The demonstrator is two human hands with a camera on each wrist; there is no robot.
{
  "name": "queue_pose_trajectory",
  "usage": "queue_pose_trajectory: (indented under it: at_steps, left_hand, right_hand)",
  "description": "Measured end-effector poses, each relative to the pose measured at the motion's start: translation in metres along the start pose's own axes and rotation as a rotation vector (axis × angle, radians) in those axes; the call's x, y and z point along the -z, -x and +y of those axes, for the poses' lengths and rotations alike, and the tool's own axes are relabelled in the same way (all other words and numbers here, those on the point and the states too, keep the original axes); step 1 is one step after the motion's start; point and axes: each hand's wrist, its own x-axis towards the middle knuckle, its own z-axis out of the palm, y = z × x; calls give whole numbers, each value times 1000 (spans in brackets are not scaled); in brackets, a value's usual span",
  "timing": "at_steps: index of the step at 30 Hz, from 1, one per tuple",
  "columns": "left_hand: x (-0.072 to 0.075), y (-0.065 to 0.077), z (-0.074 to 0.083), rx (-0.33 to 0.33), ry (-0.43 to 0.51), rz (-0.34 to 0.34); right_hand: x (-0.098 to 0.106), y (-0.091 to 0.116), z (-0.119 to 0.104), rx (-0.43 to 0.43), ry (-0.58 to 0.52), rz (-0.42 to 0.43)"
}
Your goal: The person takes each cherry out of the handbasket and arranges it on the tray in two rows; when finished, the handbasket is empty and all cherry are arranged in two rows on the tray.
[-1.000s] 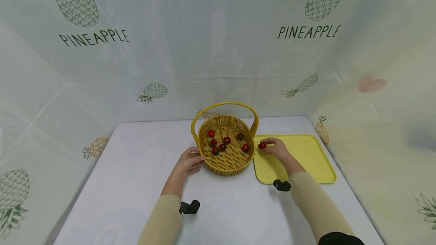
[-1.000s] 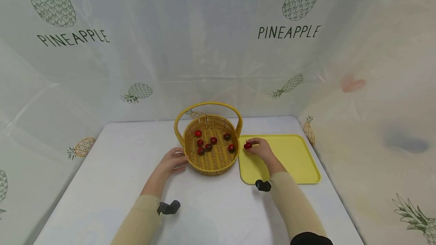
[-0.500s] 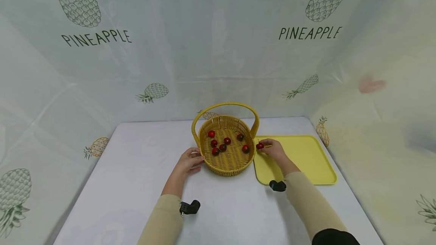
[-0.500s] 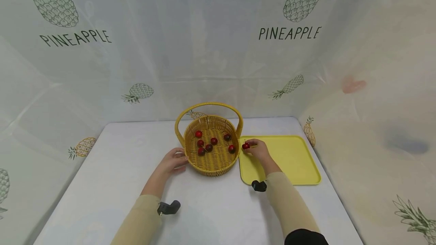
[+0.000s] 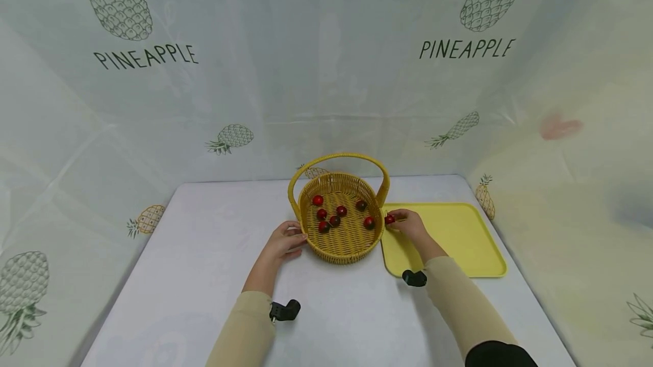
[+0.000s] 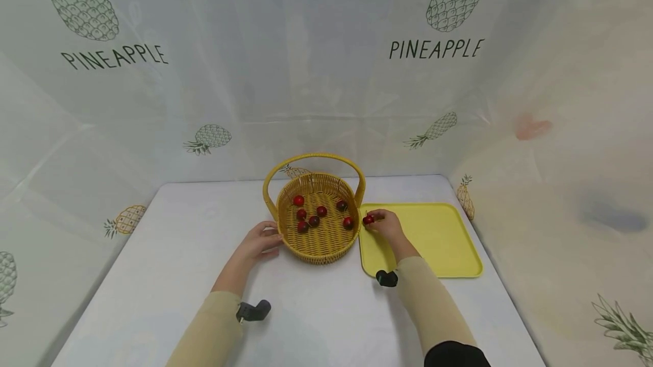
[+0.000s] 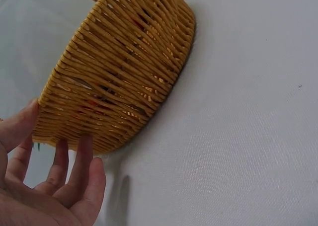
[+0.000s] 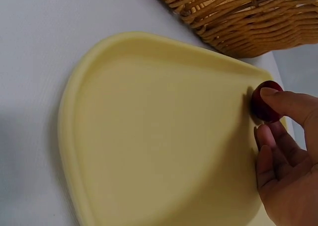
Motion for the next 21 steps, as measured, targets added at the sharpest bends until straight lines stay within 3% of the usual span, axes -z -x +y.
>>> queue_pose_trajectory:
  at_steps: [21]
  left_hand:
    - [0, 2, 0, -12, -26, -9]
  right_hand:
    - [1, 2, -8, 16, 3, -11]
